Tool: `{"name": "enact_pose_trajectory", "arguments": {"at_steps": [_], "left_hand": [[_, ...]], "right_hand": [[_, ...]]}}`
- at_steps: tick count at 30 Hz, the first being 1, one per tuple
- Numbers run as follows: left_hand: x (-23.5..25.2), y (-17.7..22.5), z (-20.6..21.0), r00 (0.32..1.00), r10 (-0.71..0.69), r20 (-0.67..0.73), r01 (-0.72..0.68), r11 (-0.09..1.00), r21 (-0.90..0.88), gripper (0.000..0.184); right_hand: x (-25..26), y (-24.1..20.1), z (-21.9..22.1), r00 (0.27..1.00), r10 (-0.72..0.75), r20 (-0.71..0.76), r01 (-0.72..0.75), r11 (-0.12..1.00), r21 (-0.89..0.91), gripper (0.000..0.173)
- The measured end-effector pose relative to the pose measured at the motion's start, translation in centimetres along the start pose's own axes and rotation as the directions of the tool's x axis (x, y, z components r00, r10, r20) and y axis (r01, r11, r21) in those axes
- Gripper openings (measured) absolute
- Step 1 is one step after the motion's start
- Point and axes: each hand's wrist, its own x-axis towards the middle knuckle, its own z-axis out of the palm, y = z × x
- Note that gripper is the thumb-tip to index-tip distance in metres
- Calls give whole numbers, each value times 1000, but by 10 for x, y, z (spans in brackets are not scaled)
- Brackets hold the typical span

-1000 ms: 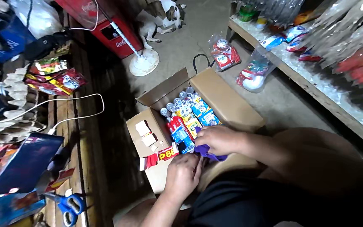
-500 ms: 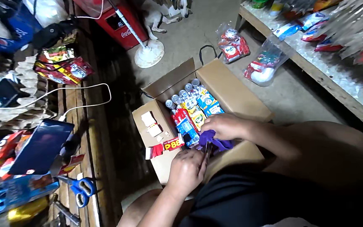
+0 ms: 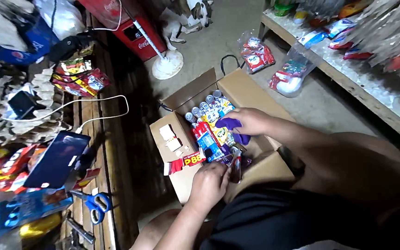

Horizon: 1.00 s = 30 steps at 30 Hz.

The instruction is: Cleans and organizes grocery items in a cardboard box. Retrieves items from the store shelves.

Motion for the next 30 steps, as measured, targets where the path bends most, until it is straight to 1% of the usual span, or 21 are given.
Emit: {"name": "enact_pose_trajectory", "arguments": {"at_steps": [2,3,4,5,6,7,8,12,15,17,18,20,23,24,26,28,29,30], "left_hand": [[0,2,3,999,-25,40,25,1000,2,23],[1,3,5,999,-31,36,31,999,10,22],[2,3,5,999,-37,19,37,999,19,20],[3,4,4,999,-45,-5,45,999,30,18],[5,5,3,998,-56,-25,57,997,48,16],[6,4,3,997,-64,-35,66,996,68,16],[7,3,2,997,-69,-37,71,994,81,16],[11,0,5,994,-99,-35,102,991,87,17],[15,-4,3,993,-113,-23,115,989,88,17],[17,-4,2,991,-134,7,133,987,86,16],[18,-2,1,989,-144,23,142,987,76,15],[19,1,2,991,-132,26,130,989,67,15],[18,-1,9,996,-92,12,92,994,56,18],[17,-2,11,996,-84,9,84,995,49,17],[17,-3,13,997,-75,-9,75,996,36,16],[18,-2,9,997,-63,-36,65,997,30,17],[18,-2,7,997,-50,-55,52,998,34,19],[19,-1,5,997,-36,-69,39,998,41,19]], "right_hand": [[-11,-27,-9,990,-136,43,132,988,75,47],[-18,-39,-12,977,-194,88,183,976,118,51],[-24,-49,-12,955,-254,151,232,961,150,58],[-29,-59,-11,928,-288,237,254,953,166,68],[-33,-68,-10,897,-293,331,256,955,151,77],[-35,-73,-7,872,-289,395,260,957,127,81],[-36,-76,-5,861,-281,424,260,960,108,82],[-33,-72,-11,869,-263,420,274,961,36,66],[-36,-70,-18,913,-302,276,316,949,-6,54],[-39,-71,-22,929,-305,209,310,951,11,53],[-40,-73,-23,933,-295,208,296,955,25,54],[-40,-76,-20,929,-240,283,235,971,54,60],[-38,-72,1,893,-157,421,140,988,72,73],[-37,-71,6,887,-137,440,123,991,60,72],[-33,-67,8,894,-128,429,129,991,27,60],[-30,-62,7,916,-150,372,167,986,-12,40],[-28,-59,7,925,-165,342,182,983,-20,34],[-27,-57,8,930,-178,323,194,981,-20,33]]}}
